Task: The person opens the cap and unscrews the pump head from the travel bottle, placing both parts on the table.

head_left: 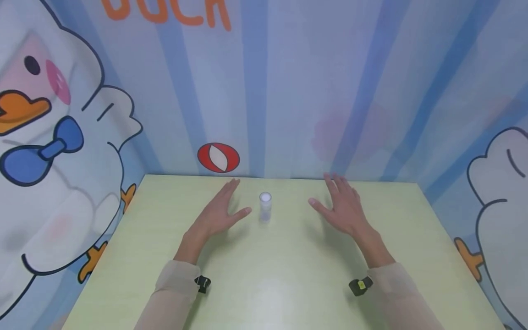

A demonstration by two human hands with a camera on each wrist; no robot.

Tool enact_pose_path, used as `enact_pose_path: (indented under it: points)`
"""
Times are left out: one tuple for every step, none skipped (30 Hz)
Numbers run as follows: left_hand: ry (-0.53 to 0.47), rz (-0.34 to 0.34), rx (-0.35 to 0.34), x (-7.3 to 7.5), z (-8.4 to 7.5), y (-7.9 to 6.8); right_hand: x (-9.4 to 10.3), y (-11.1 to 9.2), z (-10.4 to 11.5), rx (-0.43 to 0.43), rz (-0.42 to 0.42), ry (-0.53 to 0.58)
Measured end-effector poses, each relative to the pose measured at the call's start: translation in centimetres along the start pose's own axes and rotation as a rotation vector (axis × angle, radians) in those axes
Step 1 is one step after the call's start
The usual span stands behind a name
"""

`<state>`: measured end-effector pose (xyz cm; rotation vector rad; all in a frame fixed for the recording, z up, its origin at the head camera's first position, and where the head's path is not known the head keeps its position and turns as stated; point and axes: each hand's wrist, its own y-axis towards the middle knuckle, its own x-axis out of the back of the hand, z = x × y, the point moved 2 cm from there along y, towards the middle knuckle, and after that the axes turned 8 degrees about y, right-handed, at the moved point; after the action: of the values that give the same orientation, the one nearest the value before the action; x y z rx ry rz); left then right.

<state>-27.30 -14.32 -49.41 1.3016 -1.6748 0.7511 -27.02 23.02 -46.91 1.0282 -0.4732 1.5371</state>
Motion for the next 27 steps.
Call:
enact_pose_path:
  points:
    - [-0.014, -0.005, 0.003, -0.1, 0.0, 0.1, 0.0, 0.1, 0.1, 0.007, -0.004, 0.007]
    - [-0.032, -0.008, 0.004, -0.2, 0.0, 0.2, -0.1, 0.1, 0.3, 0.015, -0.007, 0.016]
    - [-0.049, -0.008, 0.003, -0.4, 0.0, 0.2, -0.2, 0.2, 0.4, 0.020, -0.008, 0.022]
    - [-0.072, -0.009, 0.001, -0.5, 0.0, 0.3, -0.3, 0.3, 0.6, 0.025, -0.010, 0.034]
    - [-0.090, -0.008, -0.003, -0.7, -0.1, 0.4, -0.4, 0.3, 0.7, 0.030, -0.012, 0.045]
    - [-0.106, -0.006, -0.007, -0.9, -0.1, 0.6, -0.5, 0.3, 0.8, 0.034, -0.014, 0.055]
    - [-0.124, -0.004, -0.011, -1.0, -0.1, 0.7, -0.6, 0.3, 0.9, 0.034, -0.014, 0.064]
    - [-0.142, -0.002, -0.014, -1.2, -0.1, 0.8, -0.8, 0.4, 1.1, 0.036, -0.014, 0.076]
    - [-0.155, -0.002, -0.014, -1.4, -0.1, 1.0, -1.0, 0.4, 1.1, 0.034, -0.013, 0.085]
    - [-0.167, -0.002, -0.013, -1.6, -0.1, 1.2, -1.1, 0.4, 1.2, 0.034, -0.015, 0.098]
    - [-0.179, 0.000, -0.012, -1.7, -0.2, 1.3, -1.3, 0.4, 1.2, 0.034, -0.017, 0.103]
    - [-0.190, 0.004, -0.011, -1.9, -0.2, 1.4, -1.4, 0.4, 1.3, 0.033, -0.018, 0.111]
    - [-0.201, 0.006, -0.010, -2.1, -0.2, 1.5, -1.6, 0.4, 1.4, 0.035, -0.019, 0.122]
    - [-0.210, 0.007, -0.008, -2.2, -0.3, 1.5, -1.8, 0.5, 1.5, 0.036, -0.021, 0.134]
    - [-0.223, 0.006, -0.009, -2.4, -0.3, 1.5, -2.0, 0.5, 1.6, 0.035, -0.023, 0.145]
    - [-0.235, 0.005, -0.014, -2.6, -0.4, 1.5, -2.1, 0.5, 1.7, 0.038, -0.025, 0.156]
    - [-0.244, 0.000, -0.019, -2.7, -0.5, 1.4, -2.2, 0.5, 1.8, 0.039, -0.026, 0.165]
    - [-0.253, -0.007, -0.024, -2.9, -0.5, 1.4, -2.4, 0.6, 1.9, 0.040, -0.025, 0.176]
    - [-0.263, -0.016, -0.028, -3.0, -0.6, 1.4, -2.5, 0.6, 2.0, 0.041, -0.024, 0.187]
    - [-0.272, -0.026, -0.032, -3.1, -0.7, 1.4, -2.7, 0.7, 2.0, 0.040, -0.023, 0.193]
    - [-0.281, -0.036, -0.035, -3.3, -0.7, 1.3, -2.9, 0.7, 2.1, 0.041, -0.024, 0.199]
    - [-0.287, -0.046, -0.034, -3.4, -0.8, 1.3, -3.0, 0.8, 2.2, 0.044, -0.025, 0.206]
    - [-0.294, -0.057, -0.030, -3.5, -0.9, 1.2, -3.1, 0.9, 2.3, 0.048, -0.028, 0.216]
    - [-0.300, -0.065, -0.023, -3.6, -0.9, 1.1, -3.3, 1.0, 2.4, 0.054, -0.031, 0.225]
    - [-0.308, -0.070, -0.014, -3.8, -1.0, 1.0, -3.4, 1.0, 2.6, 0.061, -0.036, 0.232]
    - [-0.313, -0.076, -0.004, -3.9, -1.0, 0.9, -3.5, 1.1, 2.7, 0.068, -0.040, 0.239]
    - [-0.319, -0.082, 0.005, -4.0, -1.1, 0.8, -3.6, 1.2, 3.0, 0.079, -0.046, 0.250]
